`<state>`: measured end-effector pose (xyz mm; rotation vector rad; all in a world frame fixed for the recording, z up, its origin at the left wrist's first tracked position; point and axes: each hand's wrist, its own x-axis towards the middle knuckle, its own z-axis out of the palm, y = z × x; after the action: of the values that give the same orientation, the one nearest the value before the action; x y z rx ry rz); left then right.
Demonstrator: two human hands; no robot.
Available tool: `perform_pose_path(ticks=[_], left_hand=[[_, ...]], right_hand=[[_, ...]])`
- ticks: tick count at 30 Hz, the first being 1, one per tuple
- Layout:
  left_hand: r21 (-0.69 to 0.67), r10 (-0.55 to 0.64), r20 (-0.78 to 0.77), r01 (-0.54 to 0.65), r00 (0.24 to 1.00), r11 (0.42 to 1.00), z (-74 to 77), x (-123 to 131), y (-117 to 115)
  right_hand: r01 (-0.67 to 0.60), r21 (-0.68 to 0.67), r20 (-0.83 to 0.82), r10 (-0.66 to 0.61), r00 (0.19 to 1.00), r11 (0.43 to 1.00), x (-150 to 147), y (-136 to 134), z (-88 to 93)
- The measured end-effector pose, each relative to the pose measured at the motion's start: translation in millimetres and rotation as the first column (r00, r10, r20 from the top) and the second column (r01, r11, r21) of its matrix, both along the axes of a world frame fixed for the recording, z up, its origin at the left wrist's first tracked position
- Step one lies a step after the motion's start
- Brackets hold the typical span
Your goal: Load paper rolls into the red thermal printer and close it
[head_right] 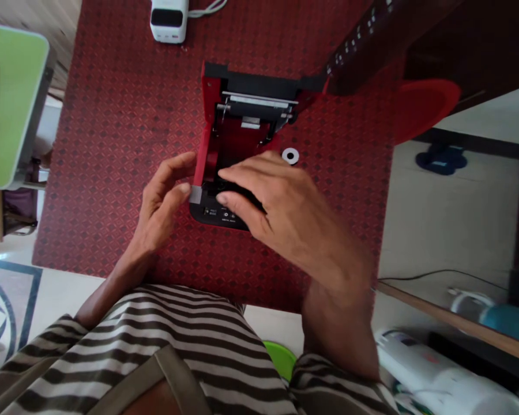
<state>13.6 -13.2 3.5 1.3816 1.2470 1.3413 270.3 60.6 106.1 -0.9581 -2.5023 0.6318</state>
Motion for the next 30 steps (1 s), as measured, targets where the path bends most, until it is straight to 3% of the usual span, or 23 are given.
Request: perform_pose_path(ticks=[3, 5, 8, 10, 13, 17, 22, 25, 30], left_hand=[[0.117, 0.078, -0.111, -0.065, 0.991, 0.991, 23.5, -13, 16], [0.256, 0.06, -0.257, 0.008, 0.965, 0.967, 42.6, -22, 38], [0.532, 0.077, -0.397, 0.16, 0.915, 0.832, 62.3, -31, 84], [0.509, 0.066, -0.429, 0.181, 0.901, 0.842, 66.1, -32, 113], [0.388, -0.093, -0.497, 0.317, 0.863, 0.865, 63.7, -30, 135], [0.308, -0.127, -0.474, 0.299, 0.871, 0.903, 63.2, -33, 126], [0.365, -0.181, -0.582, 0.453, 0.793, 0.813, 69.0, -38, 90], [0.242, -0.212, -0.515, 0.379, 0.83, 0.893, 64.3, -35, 65], [0.176, -0.214, -0.555, 0.365, 0.804, 0.914, 43.4, -33, 33]], right_hand=[[0.053, 0.015, -0.047, -0.052, 0.998, 0.998, 2, -11, -12.2], [0.075, 0.044, -0.094, -0.07, 0.993, 0.996, 0, -14, -20.6], [0.116, 0.096, -0.126, -0.104, 0.987, 0.989, -6, -18, -24.2], [0.15, 0.145, -0.118, -0.134, 0.984, 0.978, -9, -23, -22.5], [0.165, 0.253, -0.085, -0.148, 0.985, 0.953, -12, -30, -20.6], [0.21, 0.31, -0.03, -0.212, 0.977, 0.927, -12, -38, -23.0], [0.338, 0.211, -0.039, -0.338, 0.94, 0.917, -12, -51, -28.7], [0.375, 0.272, -0.054, -0.374, 0.926, 0.886, -14, -58, -34.7], [0.327, 0.416, -0.125, -0.303, 0.945, 0.848, -12, -60, -43.9]])
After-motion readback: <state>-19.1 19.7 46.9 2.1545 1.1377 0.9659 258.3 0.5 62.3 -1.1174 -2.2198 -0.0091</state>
